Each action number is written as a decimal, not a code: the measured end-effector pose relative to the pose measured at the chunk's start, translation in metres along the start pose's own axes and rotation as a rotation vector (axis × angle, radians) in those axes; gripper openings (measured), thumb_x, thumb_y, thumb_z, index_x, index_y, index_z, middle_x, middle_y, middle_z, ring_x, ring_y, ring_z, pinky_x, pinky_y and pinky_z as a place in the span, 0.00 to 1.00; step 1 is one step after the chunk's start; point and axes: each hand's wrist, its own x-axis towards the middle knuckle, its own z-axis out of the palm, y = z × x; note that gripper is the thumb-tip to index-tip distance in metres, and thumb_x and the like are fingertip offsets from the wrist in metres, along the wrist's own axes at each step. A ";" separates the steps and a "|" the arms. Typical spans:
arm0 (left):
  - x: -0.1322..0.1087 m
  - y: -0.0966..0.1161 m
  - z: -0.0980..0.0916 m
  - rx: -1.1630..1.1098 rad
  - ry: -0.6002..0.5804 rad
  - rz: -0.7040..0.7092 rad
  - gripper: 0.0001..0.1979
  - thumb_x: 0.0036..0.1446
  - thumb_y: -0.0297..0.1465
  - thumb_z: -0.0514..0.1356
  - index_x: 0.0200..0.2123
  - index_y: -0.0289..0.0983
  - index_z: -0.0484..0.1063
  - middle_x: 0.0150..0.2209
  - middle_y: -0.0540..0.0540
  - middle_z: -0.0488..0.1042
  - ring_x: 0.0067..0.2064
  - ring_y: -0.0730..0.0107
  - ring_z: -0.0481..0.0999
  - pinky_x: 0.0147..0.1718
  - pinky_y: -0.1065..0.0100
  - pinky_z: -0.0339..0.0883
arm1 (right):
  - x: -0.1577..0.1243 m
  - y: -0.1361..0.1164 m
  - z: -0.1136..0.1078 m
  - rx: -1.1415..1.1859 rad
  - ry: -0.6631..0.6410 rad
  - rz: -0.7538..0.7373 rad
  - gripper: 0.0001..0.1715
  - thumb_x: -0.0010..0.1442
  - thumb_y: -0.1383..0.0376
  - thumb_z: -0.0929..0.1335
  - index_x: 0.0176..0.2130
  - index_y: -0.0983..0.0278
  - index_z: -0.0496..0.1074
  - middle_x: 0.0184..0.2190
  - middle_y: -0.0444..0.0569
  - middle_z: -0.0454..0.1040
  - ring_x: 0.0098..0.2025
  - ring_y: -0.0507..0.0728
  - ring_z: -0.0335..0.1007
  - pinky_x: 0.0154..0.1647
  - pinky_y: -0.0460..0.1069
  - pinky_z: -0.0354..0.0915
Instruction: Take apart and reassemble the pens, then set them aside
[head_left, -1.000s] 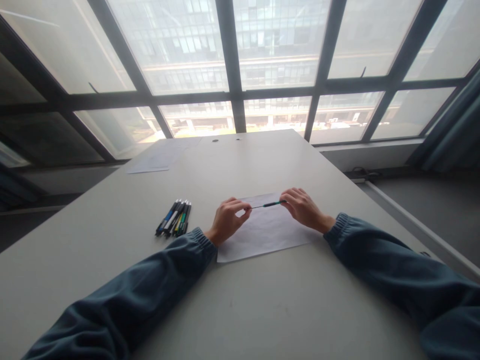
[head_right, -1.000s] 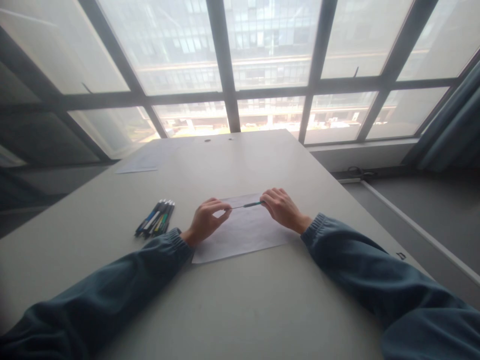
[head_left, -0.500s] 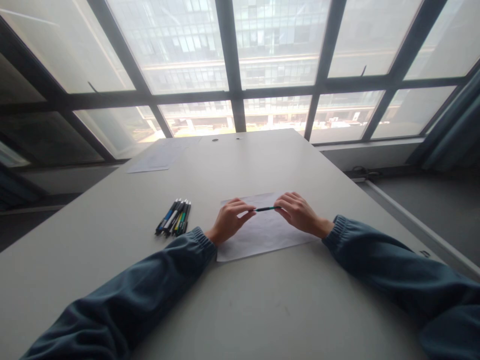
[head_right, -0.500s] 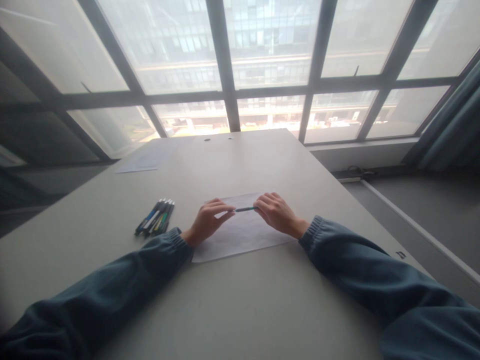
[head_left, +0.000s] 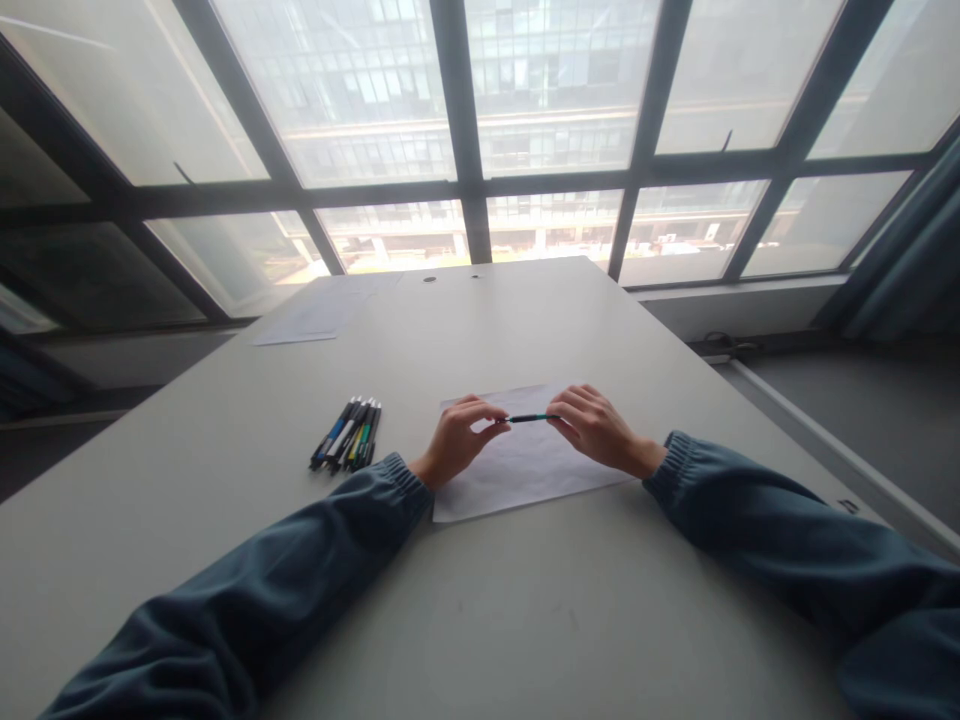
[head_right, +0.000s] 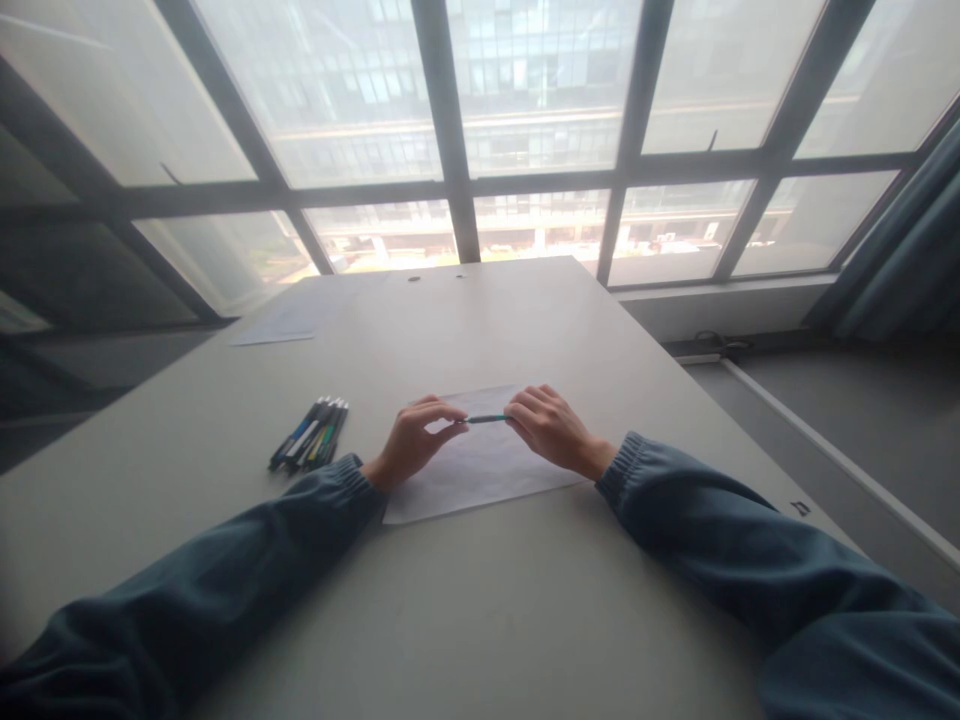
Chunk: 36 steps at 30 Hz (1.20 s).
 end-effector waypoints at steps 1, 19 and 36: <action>0.000 0.000 0.000 -0.008 0.002 -0.003 0.07 0.59 0.37 0.67 0.36 0.40 0.80 0.32 0.46 0.81 0.34 0.67 0.77 0.36 0.65 0.72 | 0.000 0.000 0.000 -0.001 0.002 -0.003 0.08 0.71 0.66 0.63 0.41 0.62 0.71 0.38 0.51 0.76 0.40 0.58 0.67 0.43 0.54 0.60; 0.001 0.000 0.001 -0.115 0.004 -0.063 0.08 0.60 0.35 0.66 0.42 0.41 0.81 0.36 0.45 0.80 0.37 0.68 0.76 0.37 0.66 0.72 | 0.001 -0.003 -0.003 -0.089 0.103 -0.080 0.05 0.68 0.71 0.65 0.40 0.62 0.69 0.37 0.50 0.75 0.41 0.57 0.66 0.46 0.55 0.60; -0.001 0.004 0.001 -0.072 -0.010 -0.110 0.05 0.58 0.34 0.68 0.37 0.39 0.81 0.31 0.48 0.78 0.30 0.72 0.74 0.32 0.70 0.69 | 0.001 -0.004 -0.003 -0.088 0.092 -0.137 0.07 0.68 0.71 0.64 0.44 0.62 0.70 0.38 0.51 0.74 0.41 0.58 0.67 0.44 0.54 0.61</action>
